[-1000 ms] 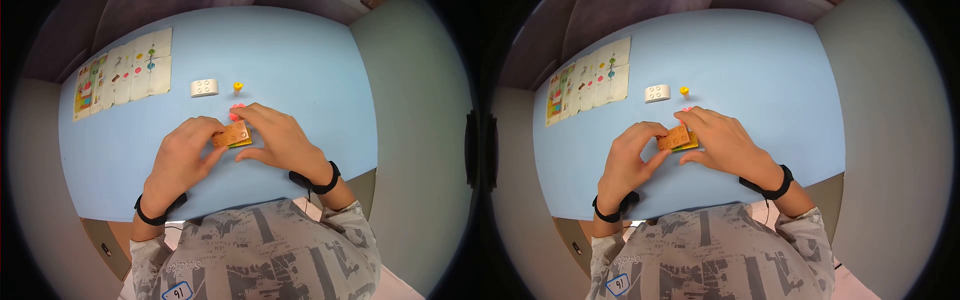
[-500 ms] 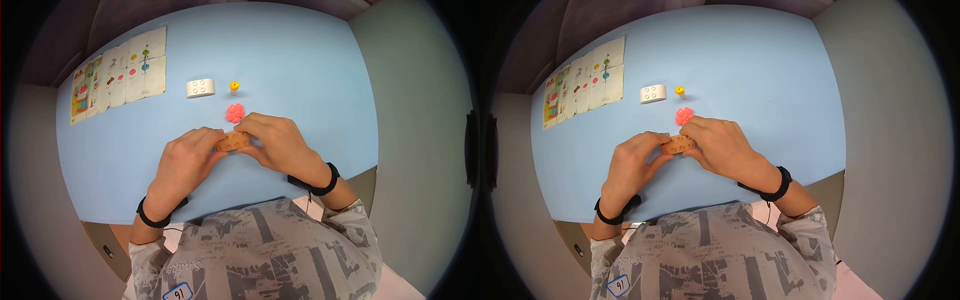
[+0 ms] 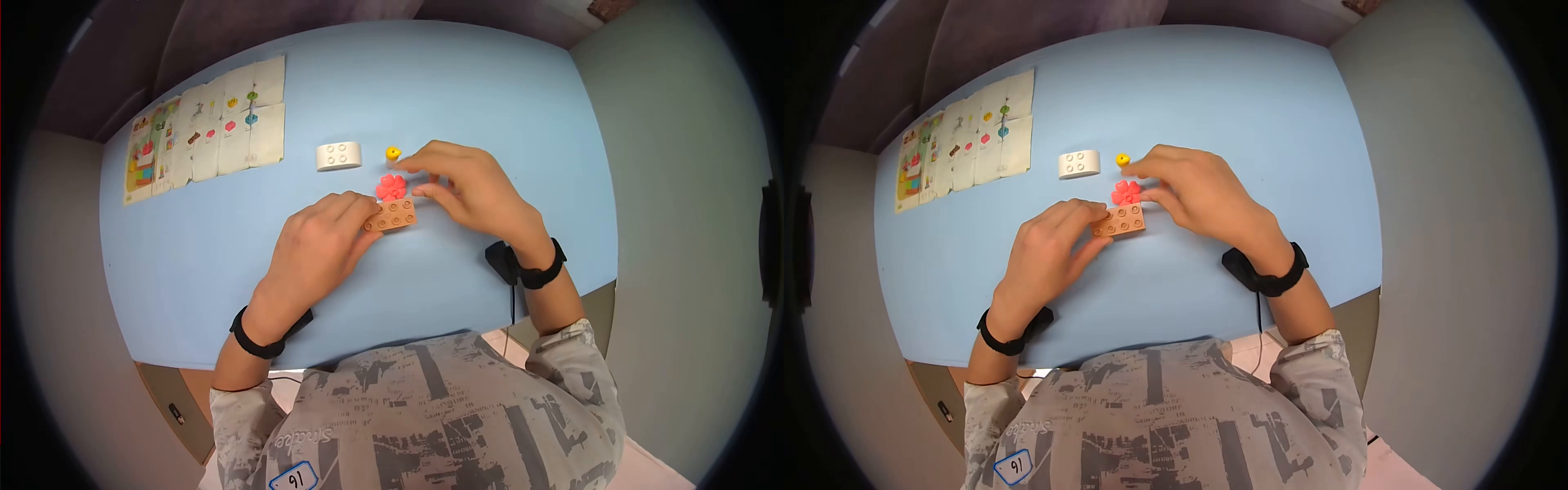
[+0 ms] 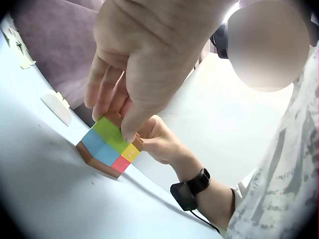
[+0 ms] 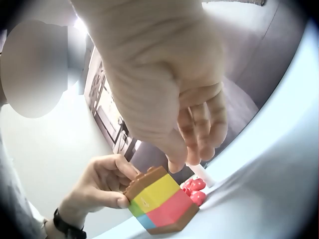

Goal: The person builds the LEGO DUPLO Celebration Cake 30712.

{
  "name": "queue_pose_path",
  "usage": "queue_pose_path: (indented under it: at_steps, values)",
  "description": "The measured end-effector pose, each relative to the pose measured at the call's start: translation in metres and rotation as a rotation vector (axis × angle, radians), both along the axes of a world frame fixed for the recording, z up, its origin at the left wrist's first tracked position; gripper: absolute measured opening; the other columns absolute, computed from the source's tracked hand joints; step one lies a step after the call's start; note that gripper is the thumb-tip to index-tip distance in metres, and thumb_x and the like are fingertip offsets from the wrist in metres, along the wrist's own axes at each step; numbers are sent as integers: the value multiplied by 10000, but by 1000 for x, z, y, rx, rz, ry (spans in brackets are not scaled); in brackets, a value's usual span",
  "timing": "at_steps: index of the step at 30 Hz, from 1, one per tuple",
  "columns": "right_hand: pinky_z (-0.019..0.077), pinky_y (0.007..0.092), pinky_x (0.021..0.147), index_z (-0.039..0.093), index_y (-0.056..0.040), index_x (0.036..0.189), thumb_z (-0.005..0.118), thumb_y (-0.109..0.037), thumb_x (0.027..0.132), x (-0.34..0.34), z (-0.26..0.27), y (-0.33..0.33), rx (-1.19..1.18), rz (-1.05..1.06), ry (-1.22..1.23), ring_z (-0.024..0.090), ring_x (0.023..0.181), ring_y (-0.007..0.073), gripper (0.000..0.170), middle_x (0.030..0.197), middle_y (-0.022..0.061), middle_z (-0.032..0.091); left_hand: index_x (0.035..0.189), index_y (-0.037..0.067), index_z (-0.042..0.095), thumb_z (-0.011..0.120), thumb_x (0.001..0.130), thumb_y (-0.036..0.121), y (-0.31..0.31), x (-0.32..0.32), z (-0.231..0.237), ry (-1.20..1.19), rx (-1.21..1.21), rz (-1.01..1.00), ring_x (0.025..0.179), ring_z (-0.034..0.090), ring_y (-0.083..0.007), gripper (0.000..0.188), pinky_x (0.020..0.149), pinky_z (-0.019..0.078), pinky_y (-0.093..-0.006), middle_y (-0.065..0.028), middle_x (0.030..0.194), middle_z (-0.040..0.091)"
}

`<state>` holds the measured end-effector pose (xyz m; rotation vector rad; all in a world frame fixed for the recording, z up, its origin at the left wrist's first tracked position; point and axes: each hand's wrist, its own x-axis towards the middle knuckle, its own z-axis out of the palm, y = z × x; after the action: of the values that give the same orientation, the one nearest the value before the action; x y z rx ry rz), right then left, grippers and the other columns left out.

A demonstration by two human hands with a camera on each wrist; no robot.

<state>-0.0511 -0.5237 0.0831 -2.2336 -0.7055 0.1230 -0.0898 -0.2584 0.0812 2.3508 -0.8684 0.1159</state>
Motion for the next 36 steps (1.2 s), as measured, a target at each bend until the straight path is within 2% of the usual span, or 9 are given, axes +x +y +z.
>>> queue_pose_path:
  at_steps: [3,6,9,12,21,24,27,33,36]
  values:
    - [600,406,751,789,-143,1181,783,-138,938,6,-16,6,-126,89,-172,734,954,265,243,1148,49,755,1102,28,693,894,832,94,1,5,2,25,31,-8,916,753,-307,343,776,621,-410,-89,1042,765]
    - [601,382,758,795,-167,1200,799,-87,908,11,-27,7,-207,118,-248,739,961,244,303,1154,14,755,1097,29,694,891,837,92,2,5,2,39,35,-9,916,753,-309,332,782,622,-409,-90,1045,765]
    - [602,386,755,809,-151,1122,805,-99,904,14,-29,9,-213,116,-233,742,949,245,224,1132,12,759,1090,31,694,893,836,92,1,5,1,48,29,-6,917,754,-310,329,786,622,-407,-88,1048,766]
    - [595,403,731,817,-93,1016,816,-181,907,16,-31,7,-172,102,-257,741,925,263,140,1082,43,766,1079,32,692,897,831,92,2,5,0,55,28,-3,919,755,-310,328,789,623,-407,-87,1048,766]
    - [589,431,758,791,-34,999,780,-78,916,14,-29,7,-169,44,-132,742,918,335,94,1071,91,785,1055,32,697,899,821,77,2,8,-2,76,11,-3,929,757,-313,313,804,624,-404,-92,1046,768]
    - [581,425,783,751,-46,1002,751,-104,933,12,-28,8,-203,25,-116,725,909,331,90,994,95,767,1051,28,699,897,817,70,2,8,-3,80,0,-3,937,758,-312,309,811,624,-402,-93,1049,768]
    - [580,428,781,753,-55,1016,748,-112,938,10,-24,7,-279,7,-103,726,901,332,96,994,95,768,1051,26,701,897,812,63,3,8,-3,84,-3,-1,940,758,-311,312,816,622,-403,-94,1048,767]
    - [572,437,726,745,-40,1011,705,-33,926,2,-2,-4,-203,-98,-125,727,908,336,95,1022,102,771,1061,26,706,894,810,54,3,9,-3,96,-8,-7,927,753,-313,315,822,616,-408,-97,1032,762]
    - [568,440,712,725,-46,1007,701,-21,902,-8,12,4,-52,-44,-201,719,878,325,110,975,93,746,1066,27,708,893,816,63,3,10,-3,99,-29,-9,923,751,-317,313,822,615,-407,-101,1025,759]
